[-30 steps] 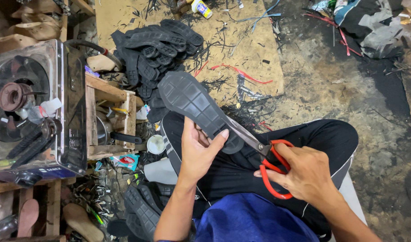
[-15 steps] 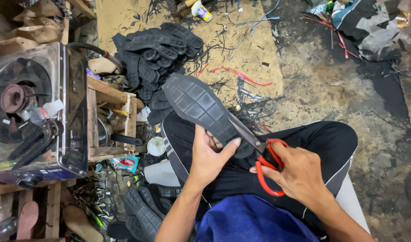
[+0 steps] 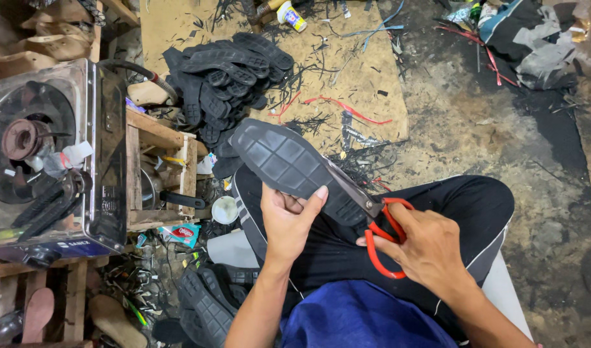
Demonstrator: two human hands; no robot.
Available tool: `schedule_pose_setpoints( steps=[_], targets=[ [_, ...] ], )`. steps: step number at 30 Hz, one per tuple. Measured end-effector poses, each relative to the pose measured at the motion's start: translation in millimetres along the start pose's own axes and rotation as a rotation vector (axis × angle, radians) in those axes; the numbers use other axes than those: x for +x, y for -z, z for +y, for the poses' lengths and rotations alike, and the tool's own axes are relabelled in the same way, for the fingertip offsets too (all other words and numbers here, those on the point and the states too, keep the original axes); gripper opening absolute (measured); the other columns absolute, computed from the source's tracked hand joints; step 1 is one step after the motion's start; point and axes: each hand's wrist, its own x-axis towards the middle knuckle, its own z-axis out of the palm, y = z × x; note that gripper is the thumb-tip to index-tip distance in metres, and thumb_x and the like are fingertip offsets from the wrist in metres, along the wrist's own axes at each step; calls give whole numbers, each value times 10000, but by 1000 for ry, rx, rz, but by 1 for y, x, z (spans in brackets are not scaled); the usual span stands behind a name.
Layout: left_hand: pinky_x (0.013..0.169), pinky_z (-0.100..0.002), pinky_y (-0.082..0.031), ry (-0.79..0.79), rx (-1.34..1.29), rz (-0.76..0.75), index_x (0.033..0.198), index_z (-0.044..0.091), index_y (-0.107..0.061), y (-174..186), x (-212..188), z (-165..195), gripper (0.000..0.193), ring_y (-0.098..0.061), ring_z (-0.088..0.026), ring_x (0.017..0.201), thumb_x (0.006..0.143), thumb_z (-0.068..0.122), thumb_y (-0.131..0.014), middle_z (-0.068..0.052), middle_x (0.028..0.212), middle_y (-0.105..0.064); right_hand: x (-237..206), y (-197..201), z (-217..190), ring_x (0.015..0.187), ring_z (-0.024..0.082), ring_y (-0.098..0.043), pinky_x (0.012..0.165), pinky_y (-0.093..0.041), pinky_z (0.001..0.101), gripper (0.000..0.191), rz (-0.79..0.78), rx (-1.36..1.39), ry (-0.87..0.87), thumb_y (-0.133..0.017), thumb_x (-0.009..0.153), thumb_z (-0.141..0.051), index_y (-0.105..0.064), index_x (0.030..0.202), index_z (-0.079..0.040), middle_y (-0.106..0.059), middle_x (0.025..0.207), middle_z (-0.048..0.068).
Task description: The person sits cross-legged and uses red-handled shears to trim the edges of black rubber shoe soles. They pick up each sole, cut along the perimeter, and place the trimmed pieces aside. The process is repeated for multiple soles throughout the clip.
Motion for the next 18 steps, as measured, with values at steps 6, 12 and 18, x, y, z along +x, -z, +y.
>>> schedule_pose_setpoints(
  steps=[6,12,18],
  targets=[
    [928,-329,-587,29,2,-22,1346,-5,-451,1,0,1,527,-675,-184,1106,898,-142,-694,-120,1242,-637,1,-1,0,533,303,-620,518,-466,408,662,23,-14,-1,-849,587,-562,-676,984,-62,-614,584,88],
    [999,-328,-568,73,-18,-72,1379,-2,-443,-6,-9,-5,557,-663,-171,1161,898,-116,-698,-105,1286,-626,3,-5,2,568,307,-642,536,-471,426,536,3,-39,-44,-832,676,-516,-659,946,-86,-646,613,85],
    [959,-290,-559,-33,90,67,1364,-31,-538,4,2,4,420,-663,-142,1085,973,-33,-691,-89,1210,-675,0,-3,7,524,324,-651,513,-489,426,478,-91,191,-165,-809,736,-480,-652,967,-91,-637,597,87]
  ],
)
